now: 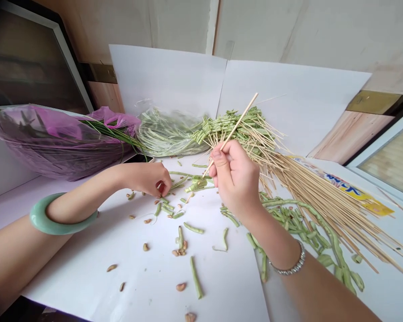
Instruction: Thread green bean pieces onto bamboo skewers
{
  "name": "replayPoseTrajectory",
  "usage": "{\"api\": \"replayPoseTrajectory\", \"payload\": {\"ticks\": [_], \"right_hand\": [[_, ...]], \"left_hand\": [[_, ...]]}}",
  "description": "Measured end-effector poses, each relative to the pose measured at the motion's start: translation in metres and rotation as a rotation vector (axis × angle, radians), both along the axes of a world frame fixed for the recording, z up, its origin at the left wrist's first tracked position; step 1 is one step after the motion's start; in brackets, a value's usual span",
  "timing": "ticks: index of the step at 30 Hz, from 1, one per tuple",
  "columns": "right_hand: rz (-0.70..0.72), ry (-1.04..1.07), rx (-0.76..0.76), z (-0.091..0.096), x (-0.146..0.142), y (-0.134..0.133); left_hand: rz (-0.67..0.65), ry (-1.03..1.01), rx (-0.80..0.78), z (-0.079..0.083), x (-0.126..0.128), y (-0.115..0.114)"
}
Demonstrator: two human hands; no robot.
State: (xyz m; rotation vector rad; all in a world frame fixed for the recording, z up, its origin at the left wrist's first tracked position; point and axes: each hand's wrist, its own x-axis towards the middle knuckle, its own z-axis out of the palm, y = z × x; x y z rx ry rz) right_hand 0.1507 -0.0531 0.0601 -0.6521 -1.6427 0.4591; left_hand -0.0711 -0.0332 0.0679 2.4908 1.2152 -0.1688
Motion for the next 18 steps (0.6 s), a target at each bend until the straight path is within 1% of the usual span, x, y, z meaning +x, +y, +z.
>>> {"api": "replayPoseTrajectory", "payload": {"ticks": [2,4,6,8,10,13,15,18], "right_hand": [[-0.014,0.019,0.028,0.0,-0.001,0.001],[-0.022,0.025,0.061,-0.001,-0.002,0.002],[-0.036,0.023,0.092,-0.001,-0.002,0.002],[-0.06,0.028,0.118,-0.002,-0.001,0.003],[-0.078,0.032,0.133,-0.003,0.0,0.004],[-0.072,0.022,0.134,-0.004,0.001,0.005],[-0.071,0.007,0.136,-0.004,0.001,0.005],[-0.1,-0.009,0.135,-0.005,0.001,0.005]], "left_hand": [[0.001,0.021,0.033,0.0,0.001,0.0],[0.039,0.051,0.098,0.0,0.002,0.0],[0.128,0.094,0.191,0.002,0.002,0.001],[0.247,0.148,0.283,0.004,-0.001,0.003],[0.348,0.198,0.33,0.007,-0.006,0.004],[0.439,0.275,0.302,0.01,-0.012,0.004],[0.472,0.316,0.271,0.011,-0.012,0.003],[0.503,0.331,0.273,0.01,-0.008,0.001]]}}
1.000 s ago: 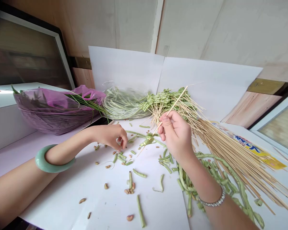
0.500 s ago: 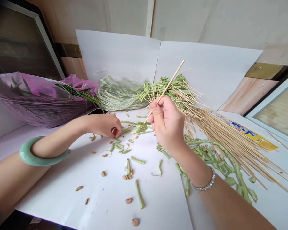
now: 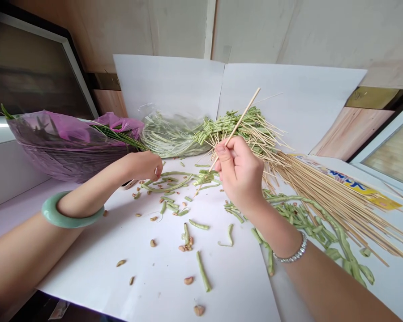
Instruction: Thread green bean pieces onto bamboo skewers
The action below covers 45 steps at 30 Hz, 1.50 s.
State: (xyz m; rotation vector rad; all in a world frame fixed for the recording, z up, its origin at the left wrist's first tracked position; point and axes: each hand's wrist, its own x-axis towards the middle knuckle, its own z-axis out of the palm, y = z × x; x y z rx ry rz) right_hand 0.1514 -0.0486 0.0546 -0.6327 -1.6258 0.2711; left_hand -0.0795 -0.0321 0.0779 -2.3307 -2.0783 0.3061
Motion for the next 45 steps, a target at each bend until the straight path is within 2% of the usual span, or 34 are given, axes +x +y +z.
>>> {"api": "replayPoseTrajectory", "payload": {"ticks": [5,11,17,26,31,34,36,39,43,45], "right_hand": [[-0.024,0.002,-0.003,-0.002,0.002,0.002],[-0.056,-0.011,-0.011,-0.002,0.004,0.004],[-0.066,-0.019,-0.031,0.001,0.005,0.003],[-0.084,-0.038,0.002,0.003,0.005,0.001],[-0.079,-0.029,0.016,0.004,0.006,0.002],[-0.078,-0.011,0.006,0.006,0.007,0.003],[-0.07,0.022,-0.001,0.007,0.008,0.004],[-0.059,0.071,0.001,0.009,0.011,0.005],[-0.064,0.099,0.017,0.013,0.013,0.004],[-0.062,0.102,0.03,0.014,0.013,0.003]], "left_hand": [[0.005,-0.022,0.036,-0.006,0.006,-0.002],[-0.08,-0.109,0.169,-0.021,0.007,0.009],[-0.157,-0.153,0.081,-0.034,0.006,0.019],[-0.198,-0.243,0.0,-0.027,0.004,0.016],[-0.184,-0.322,0.09,-0.025,0.005,0.015],[-0.22,-0.442,0.138,-0.022,0.009,0.014],[-0.276,-0.545,0.093,-0.02,0.014,0.012],[-0.374,-0.663,-0.056,-0.021,0.021,0.006],[-0.565,-0.829,-0.295,-0.031,0.033,-0.006],[-0.648,-0.836,-0.316,-0.037,0.039,-0.01]]}}
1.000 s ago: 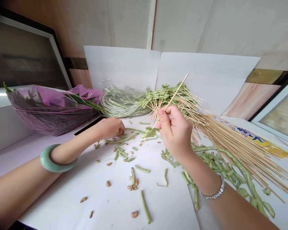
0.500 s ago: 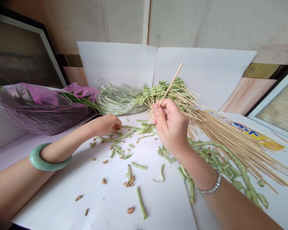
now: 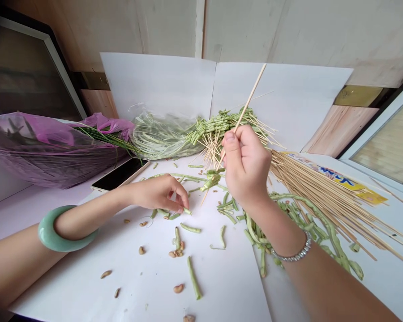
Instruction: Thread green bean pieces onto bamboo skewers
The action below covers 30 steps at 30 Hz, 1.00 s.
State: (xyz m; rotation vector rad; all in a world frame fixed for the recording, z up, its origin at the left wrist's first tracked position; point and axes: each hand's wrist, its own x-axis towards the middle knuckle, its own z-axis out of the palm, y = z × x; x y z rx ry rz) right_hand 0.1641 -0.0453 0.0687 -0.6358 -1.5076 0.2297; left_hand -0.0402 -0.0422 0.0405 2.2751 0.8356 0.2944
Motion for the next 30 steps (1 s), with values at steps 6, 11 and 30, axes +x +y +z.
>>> {"api": "replayPoseTrajectory", "payload": {"ticks": [6,11,30], "right_hand": [[0.07,-0.105,0.045,-0.005,-0.007,-0.004],[0.063,-0.132,0.11,-0.011,-0.012,-0.008],[0.012,-0.291,0.251,-0.015,-0.023,-0.02]], "left_hand": [[-0.024,0.067,0.107,-0.009,0.011,-0.004],[0.006,0.097,0.102,-0.007,0.011,-0.004],[0.021,0.096,0.075,-0.009,0.013,-0.003]]}}
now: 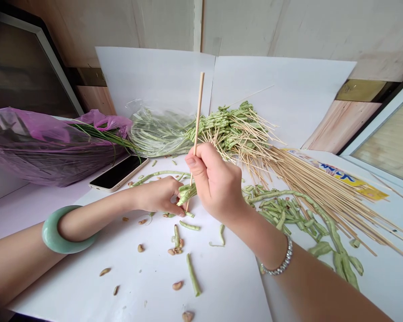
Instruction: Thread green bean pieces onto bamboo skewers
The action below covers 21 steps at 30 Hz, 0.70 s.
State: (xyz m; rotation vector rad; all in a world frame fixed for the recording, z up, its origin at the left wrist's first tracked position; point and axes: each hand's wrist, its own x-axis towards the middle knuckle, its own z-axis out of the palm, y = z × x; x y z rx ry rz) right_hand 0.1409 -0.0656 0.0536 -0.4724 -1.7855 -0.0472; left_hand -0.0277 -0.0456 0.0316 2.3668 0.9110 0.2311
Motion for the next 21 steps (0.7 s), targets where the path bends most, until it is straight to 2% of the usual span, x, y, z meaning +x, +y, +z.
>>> {"api": "replayPoseTrajectory", "payload": {"ticks": [6,8,10,13,15,21], "right_hand": [[0.028,0.023,-0.067,-0.001,0.003,0.003],[0.021,0.062,-0.116,-0.002,0.006,0.008],[-0.007,0.142,-0.178,-0.003,0.009,0.016],[-0.046,0.271,-0.265,-0.004,0.013,0.027],[-0.056,0.302,-0.288,-0.005,0.015,0.033],[-0.04,0.294,-0.234,-0.005,0.02,0.04]], "left_hand": [[-0.015,-0.006,-0.01,0.005,-0.007,0.005],[0.109,-0.007,0.06,0.013,-0.015,0.01],[0.327,0.018,0.197,0.02,-0.026,0.018],[0.494,0.091,0.294,0.027,-0.041,0.028],[0.526,0.151,0.285,0.026,-0.047,0.031],[0.493,0.272,0.207,0.01,-0.045,0.034]]}}
